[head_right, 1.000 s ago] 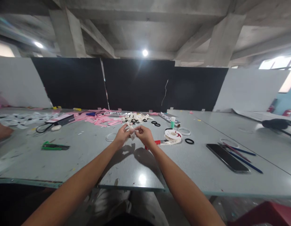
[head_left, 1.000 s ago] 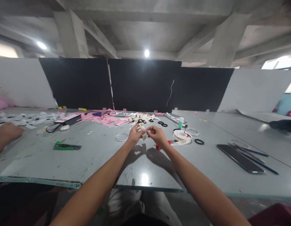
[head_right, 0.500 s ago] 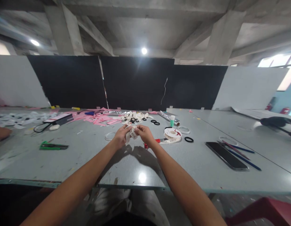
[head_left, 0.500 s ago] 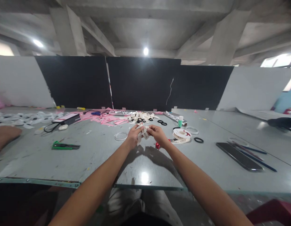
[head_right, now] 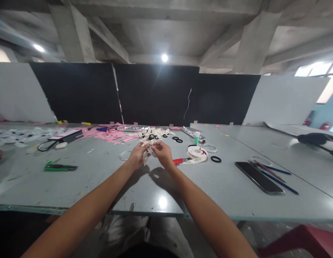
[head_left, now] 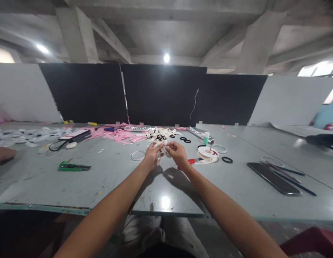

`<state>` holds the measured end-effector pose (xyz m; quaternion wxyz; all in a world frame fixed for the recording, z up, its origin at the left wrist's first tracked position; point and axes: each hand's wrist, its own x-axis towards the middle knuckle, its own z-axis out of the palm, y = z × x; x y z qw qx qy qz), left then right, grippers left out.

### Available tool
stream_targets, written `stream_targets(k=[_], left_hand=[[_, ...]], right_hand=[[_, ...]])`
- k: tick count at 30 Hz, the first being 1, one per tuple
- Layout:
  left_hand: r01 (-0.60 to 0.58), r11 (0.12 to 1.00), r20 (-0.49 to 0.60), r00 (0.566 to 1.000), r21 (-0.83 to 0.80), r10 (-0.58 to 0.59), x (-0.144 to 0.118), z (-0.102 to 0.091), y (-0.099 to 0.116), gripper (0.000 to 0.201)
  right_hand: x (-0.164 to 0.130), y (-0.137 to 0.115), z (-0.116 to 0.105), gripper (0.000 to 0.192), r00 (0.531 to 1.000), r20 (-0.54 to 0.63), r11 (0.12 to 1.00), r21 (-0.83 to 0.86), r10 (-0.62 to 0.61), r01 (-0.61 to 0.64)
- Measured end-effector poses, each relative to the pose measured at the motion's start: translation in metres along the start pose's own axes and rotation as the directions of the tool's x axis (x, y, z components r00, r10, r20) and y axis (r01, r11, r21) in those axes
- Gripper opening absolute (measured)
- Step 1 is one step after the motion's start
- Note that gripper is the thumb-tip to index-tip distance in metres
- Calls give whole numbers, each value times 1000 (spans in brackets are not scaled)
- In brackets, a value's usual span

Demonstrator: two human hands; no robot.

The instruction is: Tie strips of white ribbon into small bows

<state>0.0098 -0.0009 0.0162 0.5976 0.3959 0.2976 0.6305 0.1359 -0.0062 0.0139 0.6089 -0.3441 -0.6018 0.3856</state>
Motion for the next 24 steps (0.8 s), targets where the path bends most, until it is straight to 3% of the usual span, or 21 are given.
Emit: stream_targets(k=[7, 12, 18, 22, 24], left_hand=[[-6, 990, 32, 999, 138, 2, -3, 4, -4, 43], [34, 998, 43, 998, 44, -36, -2, 1, -4, 34], [-7, 995, 167, 986, -100, 23, -5, 2, 0, 37], [-26, 999, 264, 964, -38, 35, -8, 6, 3, 46], [-86, 996, 219, 973, 27, 78, -6, 5, 2, 47]], right_hand=[[6, 10, -3, 23, 995, -65, 990, -122, -80, 71], [7, 8, -3, 22, 995, -48, 988, -126, -91, 84], [0, -5, -1, 18, 994, -60, 995, 37, 91, -89], [-3, -10, -1, 17, 984, 54, 980, 99, 171, -175], [-4, -12, 0, 17, 982, 80, 980, 97, 169, -177]])
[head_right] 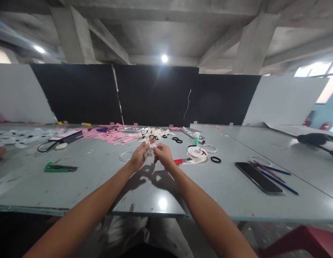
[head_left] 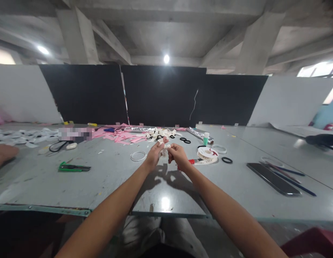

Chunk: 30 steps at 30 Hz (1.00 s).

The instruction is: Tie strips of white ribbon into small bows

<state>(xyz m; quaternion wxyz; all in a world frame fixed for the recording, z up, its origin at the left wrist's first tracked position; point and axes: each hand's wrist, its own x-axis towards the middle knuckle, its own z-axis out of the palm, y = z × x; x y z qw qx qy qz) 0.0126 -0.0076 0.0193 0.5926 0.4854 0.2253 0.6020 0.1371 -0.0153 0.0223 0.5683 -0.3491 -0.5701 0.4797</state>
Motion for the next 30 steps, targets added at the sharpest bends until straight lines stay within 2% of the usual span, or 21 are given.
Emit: stream_targets(k=[3, 5, 9, 12, 16, 21, 25, 30], left_hand=[[-80, 988, -128, 987, 131, 97, 6, -6, -4, 43], [-103, 981, -170, 977, 162, 131, 10, -9, -7, 43], [-39, 999, -218, 975, -4, 37, 10, -9, -6, 51], [22, 987, -221, 974, -160, -57, 8, -8, -2, 51], [33, 972, -209, 974, -233, -83, 7, -9, 0, 51], [22, 968, -195, 978, -252, -73, 7, -8, 3, 49], [64, 973, -150, 984, -223, -99, 5, -6, 5, 48], [61, 973, -162, 982, -223, -98, 3, -3, 6, 46]], right_hand=[[0, -1, 1, 19, 1000, -1, 999, -32, -2, 2], [1, -1, 1, 22, 1000, -15, 997, -75, -19, 18], [1, 3, 2, 26, 991, -48, 982, -149, -127, 118], [0, 6, 3, 27, 985, -39, 974, -160, -166, 157], [-2, 7, 7, 33, 992, 19, 987, -100, -121, 123], [-6, 5, 11, 38, 997, 31, 997, -35, -65, 66], [-5, 5, 10, 39, 999, -17, 999, 8, -41, 41], [-1, 9, 9, 41, 998, -56, 997, 63, -36, 40]])
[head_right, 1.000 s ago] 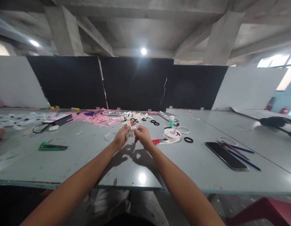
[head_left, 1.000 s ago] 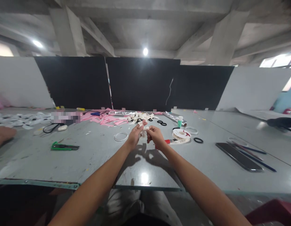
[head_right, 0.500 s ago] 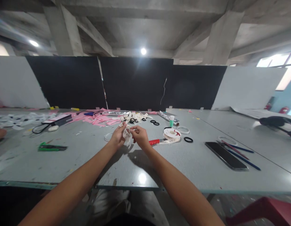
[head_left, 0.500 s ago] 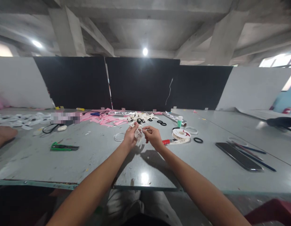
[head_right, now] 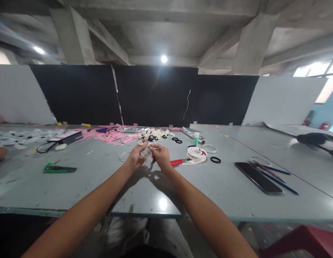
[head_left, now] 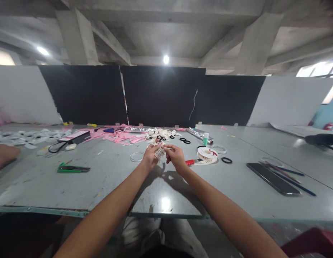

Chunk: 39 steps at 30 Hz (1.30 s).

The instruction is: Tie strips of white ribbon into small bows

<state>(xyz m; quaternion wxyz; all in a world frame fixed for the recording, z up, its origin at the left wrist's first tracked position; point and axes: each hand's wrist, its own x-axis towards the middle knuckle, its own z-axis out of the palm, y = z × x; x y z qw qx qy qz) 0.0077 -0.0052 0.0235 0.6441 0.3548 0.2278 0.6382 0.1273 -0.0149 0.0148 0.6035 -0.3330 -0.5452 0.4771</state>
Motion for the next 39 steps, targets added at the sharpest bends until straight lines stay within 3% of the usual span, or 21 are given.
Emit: stream_targets(k=[12, 25, 30, 36, 39], left_hand=[[-58, 995, 95, 994, 83, 50, 1, 1, -9, 58], [-79, 950, 139, 990, 303, 38, 2, -3, -14, 34], [-115, 949, 137, 988, 294, 77, 4, -6, -16, 41], [-114, 946, 104, 991, 302, 87, 5, -5, -15, 40], [-63, 971, 127, 991, 233, 34, 3, -2, -13, 35]], right_hand=[[3, -4, 0, 31, 994, -106, 997, 76, 24, -16], [5, -5, 0, 28, 989, -141, 999, -10, -34, 33], [7, -7, 0, 23, 979, -179, 987, -147, -93, 66], [8, -9, -3, 29, 991, -74, 987, -124, -112, 102], [7, -10, -4, 32, 992, -62, 991, -83, -108, 103]])
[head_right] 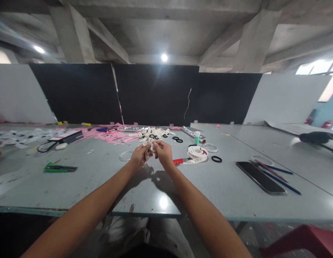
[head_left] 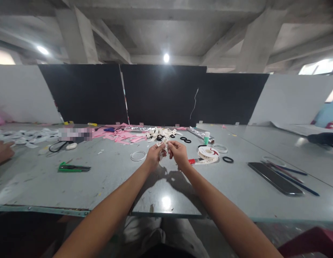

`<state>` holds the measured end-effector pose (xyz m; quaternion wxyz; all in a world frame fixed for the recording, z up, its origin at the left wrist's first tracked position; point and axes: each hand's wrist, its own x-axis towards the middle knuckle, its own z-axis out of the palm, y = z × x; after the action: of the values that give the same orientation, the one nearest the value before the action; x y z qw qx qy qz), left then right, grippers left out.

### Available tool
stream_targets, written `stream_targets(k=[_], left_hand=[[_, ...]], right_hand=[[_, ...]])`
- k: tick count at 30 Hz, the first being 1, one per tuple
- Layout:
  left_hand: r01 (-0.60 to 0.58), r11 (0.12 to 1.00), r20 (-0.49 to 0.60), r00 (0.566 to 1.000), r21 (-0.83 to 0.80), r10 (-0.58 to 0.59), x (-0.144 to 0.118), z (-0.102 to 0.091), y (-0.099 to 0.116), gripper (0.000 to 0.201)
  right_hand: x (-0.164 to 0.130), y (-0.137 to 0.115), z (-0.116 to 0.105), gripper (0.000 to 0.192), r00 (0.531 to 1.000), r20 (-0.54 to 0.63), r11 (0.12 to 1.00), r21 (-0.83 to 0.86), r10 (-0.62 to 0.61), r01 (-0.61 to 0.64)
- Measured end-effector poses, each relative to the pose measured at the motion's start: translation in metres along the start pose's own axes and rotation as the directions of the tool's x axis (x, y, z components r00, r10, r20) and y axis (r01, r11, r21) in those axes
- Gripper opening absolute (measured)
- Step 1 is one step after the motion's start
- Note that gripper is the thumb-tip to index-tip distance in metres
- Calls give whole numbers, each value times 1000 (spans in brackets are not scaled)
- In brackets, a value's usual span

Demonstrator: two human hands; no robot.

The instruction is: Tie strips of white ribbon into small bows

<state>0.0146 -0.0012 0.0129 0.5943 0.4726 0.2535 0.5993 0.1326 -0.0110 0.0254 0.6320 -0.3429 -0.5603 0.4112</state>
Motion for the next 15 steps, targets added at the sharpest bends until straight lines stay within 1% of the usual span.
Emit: stream_targets(k=[3, 5, 10, 15], left_hand=[[56, 996, 61, 997, -71, -52, -2, 0, 2, 32], [78, 993, 86, 994, -85, -71, -2, -1, 1, 30], [107, 988, 99, 990, -109, -96, 0, -4, -1, 28], [118, 989, 137, 985, -87, -106, 0, -5, -2, 29]], right_hand=[[-1, -1, 0, 34, 1000, -10, 1000, -7, 4, -4], [-2, -3, 0, 33, 1000, -7, 1000, -14, 2, -2], [-3, -6, 0, 33, 1000, -12, 1000, 9, 9, -8], [-4, -8, 1, 33, 999, -19, 1000, -6, 25, -25]])
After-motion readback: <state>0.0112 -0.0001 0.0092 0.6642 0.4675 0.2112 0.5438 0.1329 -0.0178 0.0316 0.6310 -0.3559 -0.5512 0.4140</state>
